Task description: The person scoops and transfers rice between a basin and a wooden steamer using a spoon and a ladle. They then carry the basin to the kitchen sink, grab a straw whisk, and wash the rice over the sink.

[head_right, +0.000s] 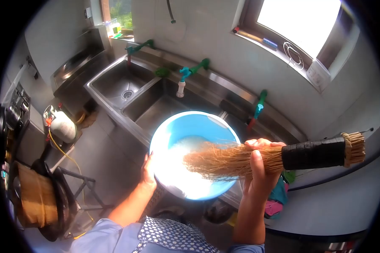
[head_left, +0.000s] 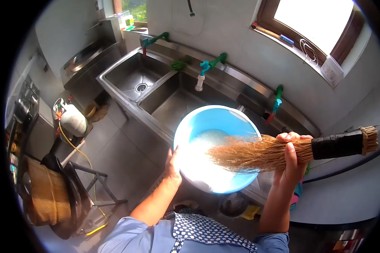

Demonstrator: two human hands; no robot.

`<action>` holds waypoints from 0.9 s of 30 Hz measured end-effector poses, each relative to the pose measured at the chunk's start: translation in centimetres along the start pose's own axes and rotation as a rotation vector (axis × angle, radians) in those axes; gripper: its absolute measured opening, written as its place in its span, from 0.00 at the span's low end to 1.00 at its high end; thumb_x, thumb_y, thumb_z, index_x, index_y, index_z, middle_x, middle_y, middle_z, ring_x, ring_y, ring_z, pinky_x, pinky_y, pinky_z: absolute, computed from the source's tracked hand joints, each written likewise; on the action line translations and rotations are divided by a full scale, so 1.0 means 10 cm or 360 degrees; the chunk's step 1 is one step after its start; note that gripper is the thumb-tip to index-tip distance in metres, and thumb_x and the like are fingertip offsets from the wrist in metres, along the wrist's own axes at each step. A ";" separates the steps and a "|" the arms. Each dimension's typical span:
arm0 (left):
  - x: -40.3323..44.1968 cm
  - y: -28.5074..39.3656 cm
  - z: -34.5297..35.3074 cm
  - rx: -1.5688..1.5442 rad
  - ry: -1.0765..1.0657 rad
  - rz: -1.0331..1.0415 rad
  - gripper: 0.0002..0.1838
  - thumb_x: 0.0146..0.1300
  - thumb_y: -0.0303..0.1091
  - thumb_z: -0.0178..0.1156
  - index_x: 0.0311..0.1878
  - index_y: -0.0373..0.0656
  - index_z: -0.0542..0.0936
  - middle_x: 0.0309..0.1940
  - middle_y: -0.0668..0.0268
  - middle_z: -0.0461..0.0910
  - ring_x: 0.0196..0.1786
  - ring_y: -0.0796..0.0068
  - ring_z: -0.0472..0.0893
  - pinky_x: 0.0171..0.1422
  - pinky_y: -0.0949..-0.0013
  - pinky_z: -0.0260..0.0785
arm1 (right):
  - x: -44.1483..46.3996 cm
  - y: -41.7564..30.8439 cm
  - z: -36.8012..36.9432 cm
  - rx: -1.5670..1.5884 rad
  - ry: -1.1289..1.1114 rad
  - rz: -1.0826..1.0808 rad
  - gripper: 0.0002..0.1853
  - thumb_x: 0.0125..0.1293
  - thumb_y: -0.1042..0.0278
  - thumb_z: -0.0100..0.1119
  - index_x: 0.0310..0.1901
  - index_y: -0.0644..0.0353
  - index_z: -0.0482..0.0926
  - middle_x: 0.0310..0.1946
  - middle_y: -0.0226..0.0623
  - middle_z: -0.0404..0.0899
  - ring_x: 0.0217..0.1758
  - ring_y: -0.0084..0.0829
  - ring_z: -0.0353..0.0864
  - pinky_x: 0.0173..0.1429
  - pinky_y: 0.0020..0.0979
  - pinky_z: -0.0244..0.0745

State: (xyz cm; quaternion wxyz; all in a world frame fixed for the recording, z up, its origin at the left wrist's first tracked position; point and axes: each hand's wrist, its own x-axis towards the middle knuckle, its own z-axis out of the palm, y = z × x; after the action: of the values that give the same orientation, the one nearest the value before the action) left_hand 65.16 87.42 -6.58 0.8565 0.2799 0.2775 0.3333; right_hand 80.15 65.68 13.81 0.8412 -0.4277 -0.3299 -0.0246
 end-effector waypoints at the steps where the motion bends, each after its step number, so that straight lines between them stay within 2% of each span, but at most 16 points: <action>1: 0.00 -0.02 0.03 0.0234 -0.0021 0.0051 0.27 0.69 0.42 0.62 0.67 0.41 0.69 0.53 0.59 0.79 0.56 0.69 0.78 0.62 0.65 0.70 | 0.00 0.00 0.04 0.0029 0.0114 -0.0012 0.20 0.64 0.85 0.55 0.56 0.58 0.69 0.41 0.41 0.77 0.50 0.36 0.80 0.61 0.41 0.75; 2: 0.01 -0.03 0.07 0.0183 0.0050 0.0045 0.25 0.64 0.34 0.66 0.62 0.41 0.72 0.46 0.64 0.81 0.47 0.71 0.81 0.54 0.67 0.74 | -0.05 0.07 0.05 0.0045 0.0138 0.0007 0.20 0.64 0.86 0.55 0.56 0.59 0.69 0.41 0.40 0.78 0.50 0.37 0.80 0.62 0.41 0.75; 3: -0.02 0.03 0.13 0.0211 0.0087 0.0042 0.25 0.59 0.27 0.65 0.61 0.41 0.73 0.45 0.63 0.81 0.45 0.69 0.81 0.51 0.67 0.75 | -0.12 0.16 0.05 0.0053 0.0161 0.0024 0.21 0.63 0.86 0.55 0.57 0.59 0.69 0.41 0.40 0.78 0.50 0.37 0.81 0.62 0.40 0.75; 5: 0.02 0.07 0.08 0.0162 0.0070 -0.0083 0.29 0.52 0.21 0.62 0.61 0.42 0.73 0.45 0.61 0.81 0.44 0.68 0.81 0.50 0.66 0.76 | -0.24 0.18 0.00 -0.0106 0.0091 0.0155 0.19 0.63 0.84 0.57 0.55 0.61 0.70 0.41 0.40 0.79 0.51 0.37 0.81 0.62 0.39 0.75; 7: 0.07 0.08 0.07 0.0100 0.0000 -0.0127 0.33 0.46 0.18 0.58 0.61 0.43 0.74 0.45 0.60 0.80 0.43 0.67 0.81 0.49 0.65 0.77 | -0.24 0.06 -0.20 -0.0114 0.0321 0.0072 0.16 0.64 0.81 0.56 0.53 0.61 0.71 0.41 0.41 0.79 0.52 0.38 0.80 0.62 0.39 0.75; 8: 0.08 0.08 0.06 0.0116 -0.0001 -0.0106 0.35 0.44 0.18 0.56 0.62 0.44 0.74 0.44 0.61 0.80 0.43 0.67 0.80 0.49 0.65 0.77 | -0.22 0.02 -0.43 0.0023 0.0285 -0.0041 0.16 0.65 0.82 0.57 0.54 0.60 0.72 0.47 0.42 0.81 0.57 0.38 0.80 0.66 0.41 0.74; 9: 0.09 0.09 0.06 0.0133 0.0000 -0.0069 0.37 0.43 0.18 0.55 0.63 0.44 0.74 0.43 0.61 0.80 0.42 0.67 0.80 0.48 0.66 0.77 | -0.22 -0.02 -0.55 -0.0021 0.0272 -0.0080 0.16 0.65 0.82 0.57 0.54 0.60 0.72 0.47 0.42 0.81 0.57 0.38 0.80 0.66 0.41 0.74; 12: -0.07 0.29 0.12 0.0155 -0.0002 0.0031 0.39 0.42 0.18 0.52 0.65 0.46 0.74 0.43 0.64 0.80 0.43 0.69 0.80 0.49 0.67 0.76 | -0.34 -0.07 -0.90 0.0149 0.0398 0.0234 0.14 0.68 0.79 0.57 0.53 0.57 0.75 0.53 0.43 0.81 0.67 0.42 0.74 0.72 0.46 0.70; 15: -0.18 0.50 0.12 0.0273 -0.0078 0.0222 0.39 0.43 0.18 0.51 0.65 0.46 0.74 0.45 0.64 0.80 0.46 0.69 0.79 0.51 0.68 0.75 | -0.35 -0.01 -0.99 0.0288 0.0358 0.0230 0.12 0.69 0.76 0.59 0.53 0.53 0.77 0.52 0.39 0.82 0.66 0.39 0.75 0.73 0.47 0.69; 18: -0.22 0.62 0.11 0.0324 -0.0033 0.0396 0.39 0.42 0.18 0.51 0.66 0.46 0.75 0.47 0.63 0.79 0.47 0.68 0.79 0.53 0.67 0.75 | -0.07 0.22 -0.94 0.0442 0.0342 0.0125 0.10 0.71 0.74 0.58 0.51 0.54 0.77 0.53 0.37 0.81 0.64 0.37 0.76 0.72 0.44 0.70; 21: -0.27 0.74 0.07 0.0310 0.0062 0.0372 0.39 0.42 0.18 0.51 0.65 0.45 0.75 0.49 0.63 0.79 0.49 0.67 0.78 0.55 0.66 0.74 | 0.00 0.65 -1.01 0.0072 0.0513 0.0113 0.08 0.70 0.75 0.59 0.50 0.56 0.76 0.53 0.39 0.80 0.62 0.36 0.77 0.70 0.42 0.71; 24: -0.28 0.77 0.03 0.0233 0.0145 0.0460 0.38 0.42 0.18 0.52 0.65 0.44 0.75 0.48 0.63 0.79 0.49 0.66 0.78 0.55 0.66 0.74 | -0.34 0.78 -0.99 0.0349 0.0500 0.0387 0.09 0.70 0.73 0.60 0.50 0.54 0.76 0.52 0.40 0.80 0.62 0.36 0.77 0.70 0.45 0.72; 27: -0.25 0.79 -0.09 0.0216 0.0178 0.0485 0.39 0.42 0.19 0.52 0.65 0.44 0.75 0.46 0.63 0.79 0.47 0.66 0.78 0.54 0.66 0.74 | -0.43 0.56 -0.73 0.0668 0.0480 0.0316 0.09 0.71 0.66 0.60 0.51 0.52 0.76 0.56 0.37 0.78 0.67 0.37 0.73 0.72 0.48 0.69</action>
State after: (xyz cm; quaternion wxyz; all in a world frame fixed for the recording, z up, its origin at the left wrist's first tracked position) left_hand 59.79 90.76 -1.24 0.7585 0.3568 0.3008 0.4548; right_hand 82.50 62.79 4.33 0.9493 -0.2657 -0.1553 0.0634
